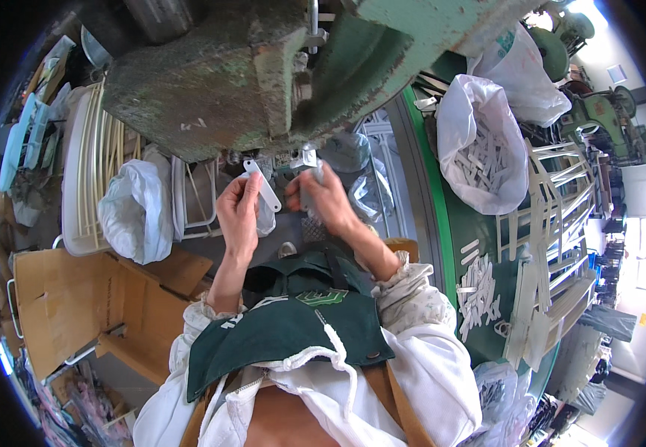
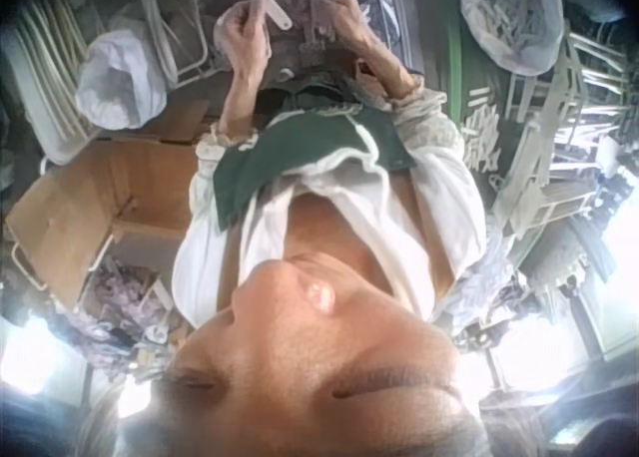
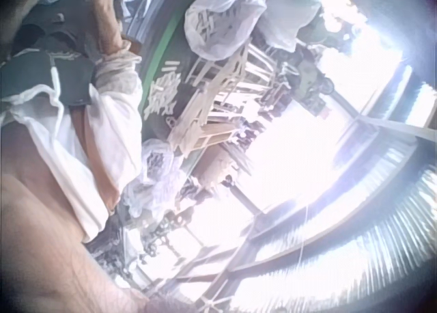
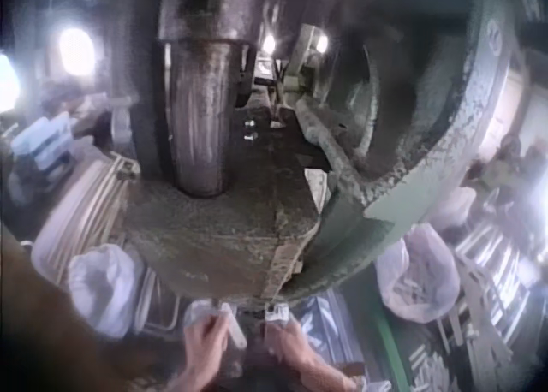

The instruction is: The person repeatedly picks up small white plastic pieces from a bag and a table, then inserts them into a machine to process them. The person handles the pieces one at a time, placing them into the machine and removing them afterward.

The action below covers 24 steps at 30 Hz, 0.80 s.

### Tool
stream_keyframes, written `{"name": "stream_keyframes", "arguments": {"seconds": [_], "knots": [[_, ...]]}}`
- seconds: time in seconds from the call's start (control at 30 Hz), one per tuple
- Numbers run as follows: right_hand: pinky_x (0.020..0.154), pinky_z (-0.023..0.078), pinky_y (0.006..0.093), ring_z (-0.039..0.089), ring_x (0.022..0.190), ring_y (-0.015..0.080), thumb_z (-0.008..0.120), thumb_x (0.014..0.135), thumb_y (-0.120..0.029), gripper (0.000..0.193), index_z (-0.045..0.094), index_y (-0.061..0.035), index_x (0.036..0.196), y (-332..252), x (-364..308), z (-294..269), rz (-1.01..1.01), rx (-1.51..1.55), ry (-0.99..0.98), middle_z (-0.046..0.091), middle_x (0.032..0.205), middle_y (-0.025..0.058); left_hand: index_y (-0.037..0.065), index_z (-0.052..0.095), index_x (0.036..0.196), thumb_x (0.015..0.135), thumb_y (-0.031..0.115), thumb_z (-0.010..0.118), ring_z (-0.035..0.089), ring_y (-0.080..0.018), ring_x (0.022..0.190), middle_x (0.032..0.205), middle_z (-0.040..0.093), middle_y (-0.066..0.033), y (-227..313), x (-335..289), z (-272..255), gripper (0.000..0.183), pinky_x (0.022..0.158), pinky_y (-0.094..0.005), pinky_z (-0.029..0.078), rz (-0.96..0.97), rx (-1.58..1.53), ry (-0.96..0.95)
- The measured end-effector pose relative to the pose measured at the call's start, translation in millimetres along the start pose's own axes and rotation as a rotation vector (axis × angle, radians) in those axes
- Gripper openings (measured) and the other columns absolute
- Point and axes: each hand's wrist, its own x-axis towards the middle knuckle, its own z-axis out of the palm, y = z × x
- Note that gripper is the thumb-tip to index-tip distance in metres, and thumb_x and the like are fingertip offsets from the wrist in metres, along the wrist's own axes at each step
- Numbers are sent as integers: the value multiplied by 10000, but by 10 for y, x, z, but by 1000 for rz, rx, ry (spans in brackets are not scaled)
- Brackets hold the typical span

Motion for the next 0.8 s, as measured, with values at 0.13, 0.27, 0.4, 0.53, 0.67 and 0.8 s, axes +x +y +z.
{"name": "stream_keyframes", "arguments": {"seconds": [0.13,0.27,0.4,0.53,0.67,0.8], "knots": [[669,462,332,597,744,218,562,901,-274,264,600,-12,898,271,625,-487,-199,-643,117,627,845,123,16,589,692,900,225,630,346,3,501,570,460,65,-100,155,-49,297,439,-201,231,-59,-85,-43],[792,449,408,585,910,312,637,810,-226,289,602,-24,1014,1048,1447,-1226,-737,-1198,39,626,932,155,48,572,665,876,204,649,347,-4,468,559,448,62,-260,209,28,273,429,-213,223,-236,-227,-72],[792,450,409,584,917,317,634,806,-214,286,600,-25,1018,1190,1699,-1165,-679,-1316,-94,624,943,162,-12,611,854,879,230,639,479,-70,604,730,554,1,-252,126,-393,245,568,-211,397,-27,-73,-86],[792,451,411,583,925,322,631,803,-203,284,599,-26,1022,980,1524,-1234,-550,-1355,-153,621,953,168,-104,398,1193,834,371,667,446,-308,1067,1152,458,-221,-353,278,-2340,653,968,-395,333,153,937,1043],[791,451,413,582,932,327,628,799,-192,283,597,-27,1026,891,1418,-1069,-444,-1359,-261,619,963,174,-92,580,1059,785,216,721,577,-253,885,989,620,-132,-1446,533,-4317,435,812,-358,452,-341,259,979],[791,452,415,581,939,332,625,796,-181,282,596,-28,1030,693,1118,-1209,-295,-1393,-273,617,973,181,-32,634,949,826,0,597,594,-155,822,921,639,-64,-1247,1070,-3930,132,742,-270,469,57,-269,939]]}}
